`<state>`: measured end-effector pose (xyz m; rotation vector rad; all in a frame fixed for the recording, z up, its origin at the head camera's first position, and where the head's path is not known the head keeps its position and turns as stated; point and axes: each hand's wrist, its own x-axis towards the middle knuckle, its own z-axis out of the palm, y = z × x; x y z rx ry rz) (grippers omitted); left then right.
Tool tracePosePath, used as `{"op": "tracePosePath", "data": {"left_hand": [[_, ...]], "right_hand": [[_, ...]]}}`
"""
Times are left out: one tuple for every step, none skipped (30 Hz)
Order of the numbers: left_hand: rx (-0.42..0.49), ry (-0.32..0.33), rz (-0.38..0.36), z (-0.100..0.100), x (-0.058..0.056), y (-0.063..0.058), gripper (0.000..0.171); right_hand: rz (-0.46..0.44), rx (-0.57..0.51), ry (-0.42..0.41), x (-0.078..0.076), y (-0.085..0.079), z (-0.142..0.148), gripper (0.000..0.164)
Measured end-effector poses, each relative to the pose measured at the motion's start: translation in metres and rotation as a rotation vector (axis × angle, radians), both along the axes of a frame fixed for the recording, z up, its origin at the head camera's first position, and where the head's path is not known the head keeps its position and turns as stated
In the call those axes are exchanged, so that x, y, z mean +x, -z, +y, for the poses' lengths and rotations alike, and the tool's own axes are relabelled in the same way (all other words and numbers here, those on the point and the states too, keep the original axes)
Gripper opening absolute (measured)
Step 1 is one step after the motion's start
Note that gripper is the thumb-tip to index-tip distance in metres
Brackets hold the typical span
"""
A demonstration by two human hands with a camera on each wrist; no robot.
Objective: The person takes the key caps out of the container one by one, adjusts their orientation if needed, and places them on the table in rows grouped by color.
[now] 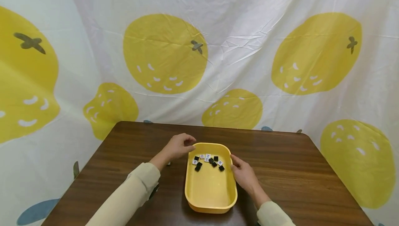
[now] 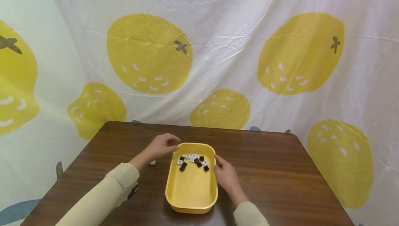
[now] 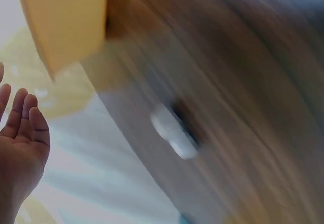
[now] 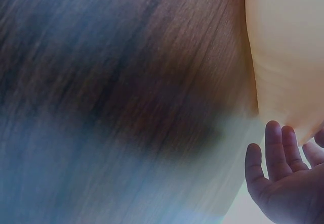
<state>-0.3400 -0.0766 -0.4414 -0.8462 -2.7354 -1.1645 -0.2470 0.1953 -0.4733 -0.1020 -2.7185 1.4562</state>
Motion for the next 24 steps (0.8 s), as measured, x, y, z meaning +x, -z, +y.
{"op": "tracePosePath", "data": {"left_hand": [[-0.009,0.021,0.001,0.007,0.0,-0.002,0.03],[-0.023,0.044,0.004,0.014,0.0,-0.002,0.03],[-0.035,0.069,0.007,0.021,0.0,-0.003,0.031],[-0.047,0.09,0.004,0.028,-0.001,-0.004,0.031],[-0.069,0.111,0.002,0.035,-0.001,-0.004,0.032],[-0.095,0.132,0.007,0.041,-0.002,-0.004,0.032],[-0.119,0.149,0.009,0.047,-0.003,-0.003,0.032],[-0.146,0.162,0.017,0.053,-0.003,-0.002,0.031],[-0.174,0.171,0.021,0.059,-0.004,-0.001,0.031],[-0.202,0.178,0.022,0.064,-0.003,0.0,0.03],[-0.227,0.186,0.03,0.069,-0.004,0.001,0.03],[-0.245,0.193,0.032,0.074,-0.004,0.003,0.03],[-0.255,0.201,0.029,0.078,-0.004,0.005,0.03],[-0.266,0.209,0.031,0.081,-0.005,0.007,0.029],[-0.276,0.214,0.028,0.085,-0.005,0.009,0.028],[-0.285,0.222,0.031,0.088,-0.005,0.011,0.028],[-0.295,0.231,0.037,0.091,-0.007,0.014,0.027],[-0.307,0.238,0.038,0.094,-0.007,0.016,0.026],[-0.321,0.246,0.038,0.096,-0.008,0.017,0.025],[-0.341,0.248,0.04,0.098,-0.008,0.018,0.025],[-0.362,0.25,0.039,0.1,-0.009,0.019,0.025],[-0.385,0.256,0.042,0.102,-0.009,0.021,0.025],[-0.406,0.264,0.051,0.104,-0.01,0.022,0.024],[-0.428,0.273,0.062,0.106,-0.01,0.023,0.023]], "right_hand": [[0.004,-0.001,0.0,0.0,0.0,0.0,0.046],[0.009,0.0,-0.003,0.0,0.0,0.0,0.046],[0.012,-0.003,-0.003,0.0,0.0,0.0,0.046],[0.021,-0.002,-0.006,0.0,0.001,0.0,0.046],[0.027,0.0,-0.007,0.0,0.001,0.0,0.046],[0.033,0.003,-0.007,-0.001,0.001,0.0,0.045],[0.03,0.003,-0.004,0.0,0.001,0.0,0.045],[0.029,0.004,-0.003,-0.001,0.001,0.0,0.045],[0.028,0.004,-0.002,-0.001,0.001,-0.001,0.045],[0.029,0.007,-0.002,-0.001,0.001,-0.001,0.045],[0.025,0.007,-0.001,-0.001,0.001,-0.001,0.045],[0.027,0.006,-0.002,-0.001,0.001,0.0,0.045],[0.024,0.004,-0.002,-0.001,0.001,0.0,0.045],[0.024,0.002,-0.004,-0.001,0.002,0.0,0.045],[0.025,0.0,-0.005,-0.001,0.002,0.0,0.045],[0.026,-0.002,-0.006,-0.001,0.002,0.0,0.045],[0.027,-0.003,-0.005,-0.002,0.002,0.0,0.045],[0.029,-0.004,-0.005,-0.002,0.003,0.0,0.045],[0.029,-0.004,-0.005,-0.002,0.003,0.0,0.045],[0.031,-0.003,-0.005,-0.002,0.003,0.0,0.045],[0.033,-0.003,-0.006,-0.002,0.003,0.0,0.045],[0.034,-0.003,-0.005,-0.002,0.003,0.0,0.045],[0.034,-0.001,-0.005,-0.001,0.003,0.0,0.045],[0.031,-0.001,-0.006,-0.001,0.003,0.0,0.045]]}}
